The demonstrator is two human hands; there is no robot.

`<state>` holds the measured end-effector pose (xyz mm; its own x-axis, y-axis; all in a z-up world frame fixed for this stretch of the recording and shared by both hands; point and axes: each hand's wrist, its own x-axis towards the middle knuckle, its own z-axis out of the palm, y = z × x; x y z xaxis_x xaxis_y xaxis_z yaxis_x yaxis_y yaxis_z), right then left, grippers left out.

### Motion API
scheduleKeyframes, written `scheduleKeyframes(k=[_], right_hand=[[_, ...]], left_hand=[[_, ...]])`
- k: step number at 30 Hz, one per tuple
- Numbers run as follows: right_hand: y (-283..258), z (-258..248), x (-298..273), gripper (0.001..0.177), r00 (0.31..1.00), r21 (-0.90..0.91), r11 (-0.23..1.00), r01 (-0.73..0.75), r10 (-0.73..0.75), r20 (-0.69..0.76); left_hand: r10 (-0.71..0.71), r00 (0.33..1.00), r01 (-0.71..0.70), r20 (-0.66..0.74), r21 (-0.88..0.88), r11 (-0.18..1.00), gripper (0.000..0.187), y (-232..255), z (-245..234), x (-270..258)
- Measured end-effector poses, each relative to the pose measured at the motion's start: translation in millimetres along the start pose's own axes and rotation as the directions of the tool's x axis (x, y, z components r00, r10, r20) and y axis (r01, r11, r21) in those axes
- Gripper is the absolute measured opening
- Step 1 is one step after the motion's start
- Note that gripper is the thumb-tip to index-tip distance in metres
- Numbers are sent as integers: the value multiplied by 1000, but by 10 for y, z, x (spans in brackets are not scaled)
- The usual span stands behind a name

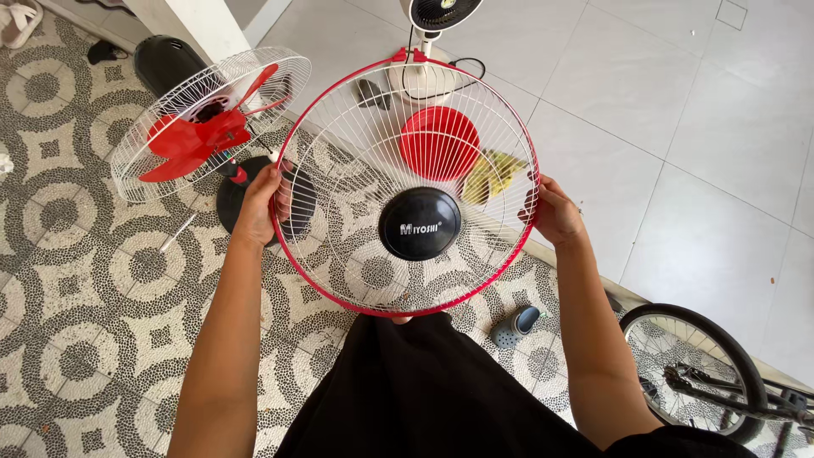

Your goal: The person reassembles a standing electric fan by attaching the red fan blades to the motor hub, then securing the front and rear wire cages. They wipe the cage with a yellow cloth before snapping the cages into place.

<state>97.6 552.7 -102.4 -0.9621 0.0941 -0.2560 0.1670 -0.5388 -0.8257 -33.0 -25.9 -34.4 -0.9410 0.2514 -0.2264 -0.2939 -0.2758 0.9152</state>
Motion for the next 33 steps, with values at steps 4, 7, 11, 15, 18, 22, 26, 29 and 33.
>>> scheduleKeyframes(k=[4,7,11,15,18,22,26,29,33], right_hand=[[183,-136,126,22,1000,100,995,9,-11,15],[125,-93,226,31,996,134,989,55,-63,61],[-411,287,314,58,957,-227,938,263,-223,188],[-1062,964,400,63,898,-510,756,411,-239,370],[-1340,1438,396,52,821,-511,674,533,-267,504],[-1396,1844,423,36,844,-519,691,504,-265,467],[-1312,1885,535,31,856,-539,669,512,-343,387],[-1269,1733,659,29,871,-621,612,490,-374,318],[-1264,1522,725,24,882,-633,614,471,-345,322]], left_hand=[[91,986,-86,-142,36,996,29,-77,7,63],[213,967,-201,-141,95,975,27,-40,54,90],[296,955,-286,-26,180,941,25,150,147,60],[309,951,-296,-6,272,916,20,307,302,49],[303,953,-285,-23,280,917,23,357,376,51],[244,966,-221,-88,211,952,24,336,350,87],[97,991,-88,-97,94,992,26,268,269,101],[140,988,-142,70,27,989,23,230,207,67],[140,990,-140,5,44,989,21,245,195,18]])
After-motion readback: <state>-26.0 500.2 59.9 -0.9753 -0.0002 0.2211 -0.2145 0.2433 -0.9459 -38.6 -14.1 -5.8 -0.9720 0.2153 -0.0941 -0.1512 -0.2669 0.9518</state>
